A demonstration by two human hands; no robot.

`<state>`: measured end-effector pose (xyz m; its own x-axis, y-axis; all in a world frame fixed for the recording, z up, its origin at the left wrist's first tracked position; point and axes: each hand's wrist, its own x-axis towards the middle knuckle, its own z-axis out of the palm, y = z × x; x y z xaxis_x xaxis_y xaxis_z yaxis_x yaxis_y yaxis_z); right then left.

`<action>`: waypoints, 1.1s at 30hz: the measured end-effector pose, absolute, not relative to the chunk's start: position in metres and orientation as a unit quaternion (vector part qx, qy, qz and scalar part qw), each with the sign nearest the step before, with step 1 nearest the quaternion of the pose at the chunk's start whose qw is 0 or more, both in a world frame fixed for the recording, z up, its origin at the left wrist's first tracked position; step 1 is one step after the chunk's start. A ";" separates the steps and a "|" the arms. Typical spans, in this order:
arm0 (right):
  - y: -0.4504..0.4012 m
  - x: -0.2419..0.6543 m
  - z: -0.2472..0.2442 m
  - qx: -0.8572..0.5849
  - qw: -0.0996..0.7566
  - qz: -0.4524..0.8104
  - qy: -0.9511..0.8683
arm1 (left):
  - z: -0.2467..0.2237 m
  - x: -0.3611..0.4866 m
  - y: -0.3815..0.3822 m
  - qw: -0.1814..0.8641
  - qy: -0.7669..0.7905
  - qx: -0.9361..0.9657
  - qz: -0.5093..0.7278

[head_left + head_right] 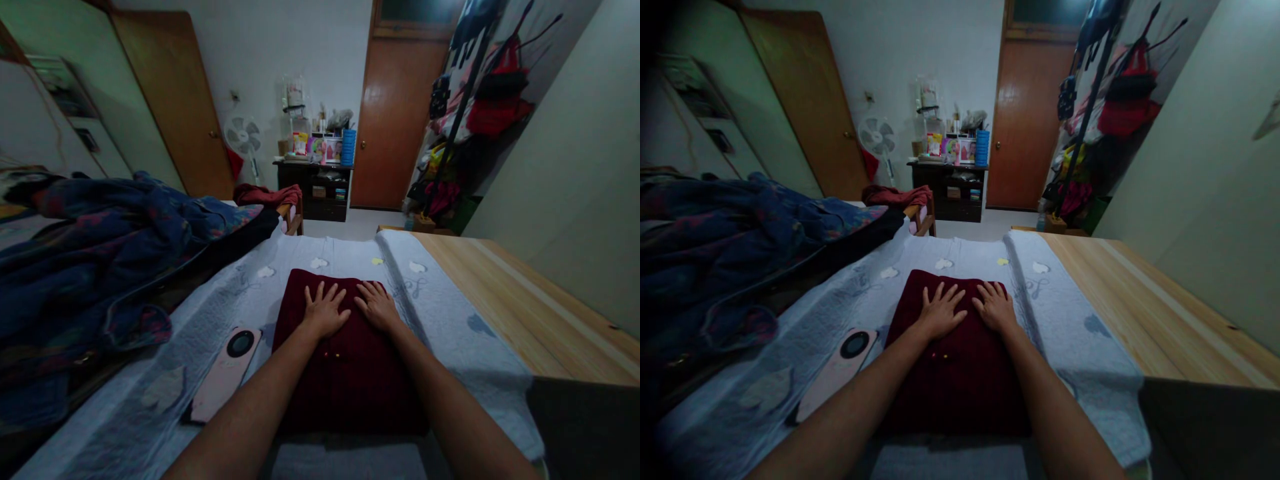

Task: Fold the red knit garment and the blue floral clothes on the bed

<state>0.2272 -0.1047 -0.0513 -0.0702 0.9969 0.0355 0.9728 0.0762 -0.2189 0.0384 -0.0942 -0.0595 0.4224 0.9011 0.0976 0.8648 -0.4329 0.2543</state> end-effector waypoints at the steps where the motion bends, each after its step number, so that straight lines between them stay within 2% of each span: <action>1: -0.103 0.228 -0.052 -0.676 0.093 0.070 -0.728 | -0.060 0.039 -0.094 0.082 0.527 0.839 0.110; 10: -0.086 0.241 -0.055 -0.641 0.072 0.089 -0.759 | -0.057 0.040 -0.095 0.092 0.530 0.838 0.096; 15: -0.082 0.238 -0.038 -0.720 0.049 0.120 -0.682 | -0.055 0.040 -0.095 0.094 0.533 0.836 0.091; 20: -0.099 0.204 -0.021 -0.737 0.063 0.061 -0.670 | -0.054 0.040 -0.097 0.088 0.537 0.835 0.085; 24: -0.115 0.183 -0.033 -0.755 0.072 0.081 -0.647 | -0.053 0.040 -0.099 0.081 0.546 0.830 0.077; 33: -0.123 0.180 -0.056 -0.753 0.103 0.018 -0.649 | -0.056 0.043 -0.101 0.068 0.577 0.810 0.083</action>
<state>0.1800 -0.1227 -0.0560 0.1567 0.9819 0.1066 0.9745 -0.1361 -0.1785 0.0430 -0.1012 -0.0556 0.3210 0.9455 0.0556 0.9231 -0.3254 0.2048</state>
